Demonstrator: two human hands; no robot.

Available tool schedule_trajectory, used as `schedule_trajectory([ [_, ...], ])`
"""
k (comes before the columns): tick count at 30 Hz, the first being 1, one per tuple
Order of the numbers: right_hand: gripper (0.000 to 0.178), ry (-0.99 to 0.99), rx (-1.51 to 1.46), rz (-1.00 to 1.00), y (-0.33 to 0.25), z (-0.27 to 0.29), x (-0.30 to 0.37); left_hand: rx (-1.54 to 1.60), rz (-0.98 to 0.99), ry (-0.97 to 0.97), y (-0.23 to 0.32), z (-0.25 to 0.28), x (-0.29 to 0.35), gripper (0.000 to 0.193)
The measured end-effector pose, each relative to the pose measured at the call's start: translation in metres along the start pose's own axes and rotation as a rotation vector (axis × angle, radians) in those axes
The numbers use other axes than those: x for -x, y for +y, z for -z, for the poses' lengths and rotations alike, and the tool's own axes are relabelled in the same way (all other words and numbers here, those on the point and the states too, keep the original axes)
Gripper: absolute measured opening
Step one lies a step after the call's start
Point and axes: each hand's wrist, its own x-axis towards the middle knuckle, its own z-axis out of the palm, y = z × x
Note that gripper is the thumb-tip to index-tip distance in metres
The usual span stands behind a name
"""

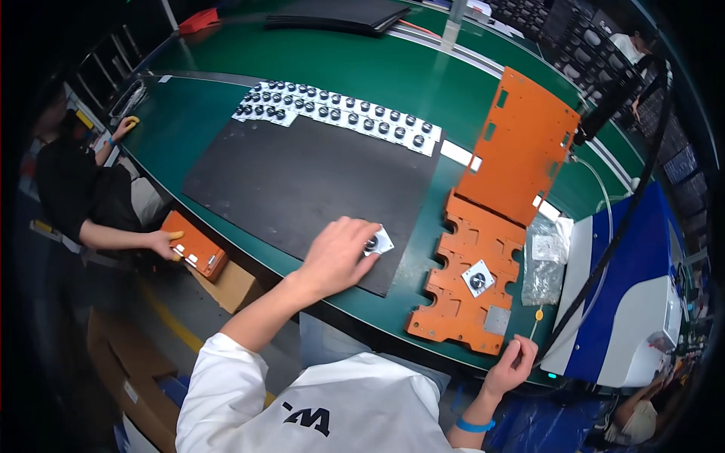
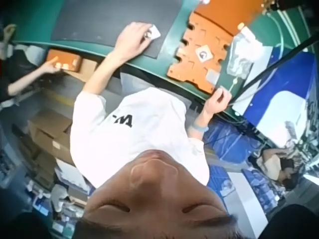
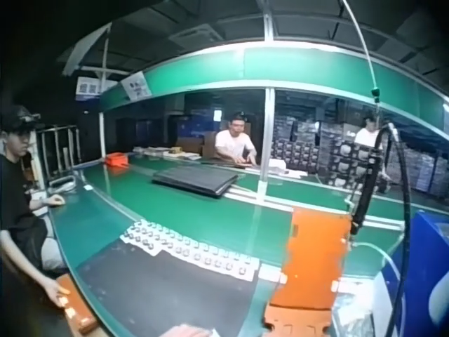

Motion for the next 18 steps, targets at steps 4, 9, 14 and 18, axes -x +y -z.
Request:
schedule_trajectory([
  [4,0.010,0.227,-0.365,-0.162,-0.001,-0.007,0.013,0.009,-0.022,-0.072,-0.024,0.007,-0.019,0.034],
  [9,0.011,0.190,-0.325,-0.122,-0.004,-0.007,0.007,-0.191,0.103,0.061,-0.112,0.047,-0.059,0.033],
  [14,0.012,0.196,-0.280,-0.150,-0.002,-0.010,0.009,-0.411,0.296,0.016,-0.195,0.067,-0.097,0.038],
  [18,0.012,0.190,-0.264,-0.154,-0.005,-0.009,0.006,-0.496,0.317,0.019,-0.219,0.067,-0.106,0.042],
])
